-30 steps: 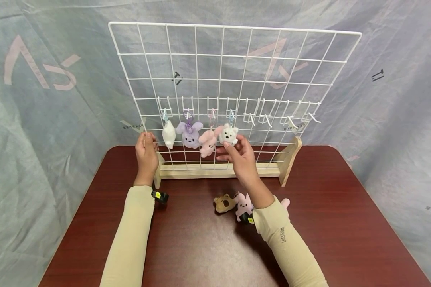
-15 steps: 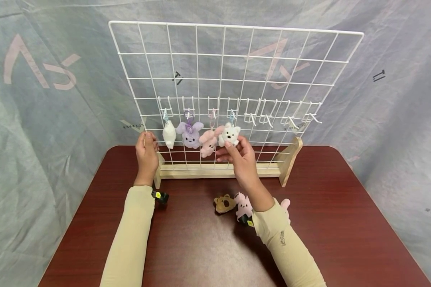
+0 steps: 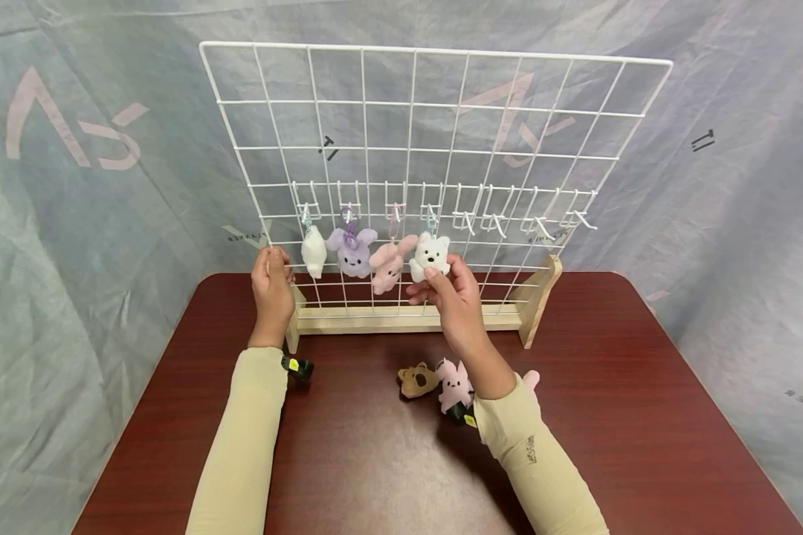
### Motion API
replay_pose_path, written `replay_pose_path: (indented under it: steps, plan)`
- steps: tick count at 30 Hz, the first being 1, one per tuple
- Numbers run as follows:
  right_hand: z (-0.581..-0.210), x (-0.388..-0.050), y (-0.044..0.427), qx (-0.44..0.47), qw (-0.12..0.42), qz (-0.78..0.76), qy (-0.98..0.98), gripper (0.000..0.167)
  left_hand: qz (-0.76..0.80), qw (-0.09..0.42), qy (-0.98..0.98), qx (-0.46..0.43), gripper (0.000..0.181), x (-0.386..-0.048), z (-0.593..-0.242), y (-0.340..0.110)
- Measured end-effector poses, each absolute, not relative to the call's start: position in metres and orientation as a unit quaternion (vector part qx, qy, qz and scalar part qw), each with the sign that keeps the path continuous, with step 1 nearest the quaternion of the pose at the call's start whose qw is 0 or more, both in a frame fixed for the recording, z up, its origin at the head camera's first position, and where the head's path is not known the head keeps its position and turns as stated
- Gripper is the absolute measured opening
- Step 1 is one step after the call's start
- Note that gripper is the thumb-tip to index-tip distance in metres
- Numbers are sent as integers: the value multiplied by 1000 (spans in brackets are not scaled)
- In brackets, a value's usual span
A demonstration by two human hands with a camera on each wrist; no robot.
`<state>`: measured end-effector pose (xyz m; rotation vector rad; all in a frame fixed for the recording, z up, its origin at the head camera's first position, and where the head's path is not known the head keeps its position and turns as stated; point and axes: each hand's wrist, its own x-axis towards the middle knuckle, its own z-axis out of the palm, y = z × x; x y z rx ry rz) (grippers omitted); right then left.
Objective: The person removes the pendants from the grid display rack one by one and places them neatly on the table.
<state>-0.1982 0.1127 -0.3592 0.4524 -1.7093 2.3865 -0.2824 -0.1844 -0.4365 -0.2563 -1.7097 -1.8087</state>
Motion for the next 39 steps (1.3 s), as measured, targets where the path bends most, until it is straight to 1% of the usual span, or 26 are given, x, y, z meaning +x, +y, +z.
replay_pose_path:
  steps: [8,12,18,23,26,33,39]
  plan:
    - [-356,-193,113,167,95,800,-568,16,-693,312,-644,-86,29,-283,-436,-184]
    - [-354,-190,113,171,101,800,-566,16,-693,312,-645,-83,31,-282,-434,-183]
    - [-351,-187,114,186,108,797,-565,16,-693,311,-645,-85,35,-269,-419,-176]
    - [-349,-184,114,201,115,789,-569,18,-693,312,-644,-90,30,-262,-411,-172]
    - [-347,-182,114,202,119,785,-574,18,-694,311,-643,-91,29,-263,-412,-173]
    - [-345,-180,114,203,121,781,-578,19,-691,310,-647,-90,40,-264,-413,-174]
    - [-345,-178,115,202,122,780,-580,20,-688,310,-651,-87,36,-276,-429,-180]
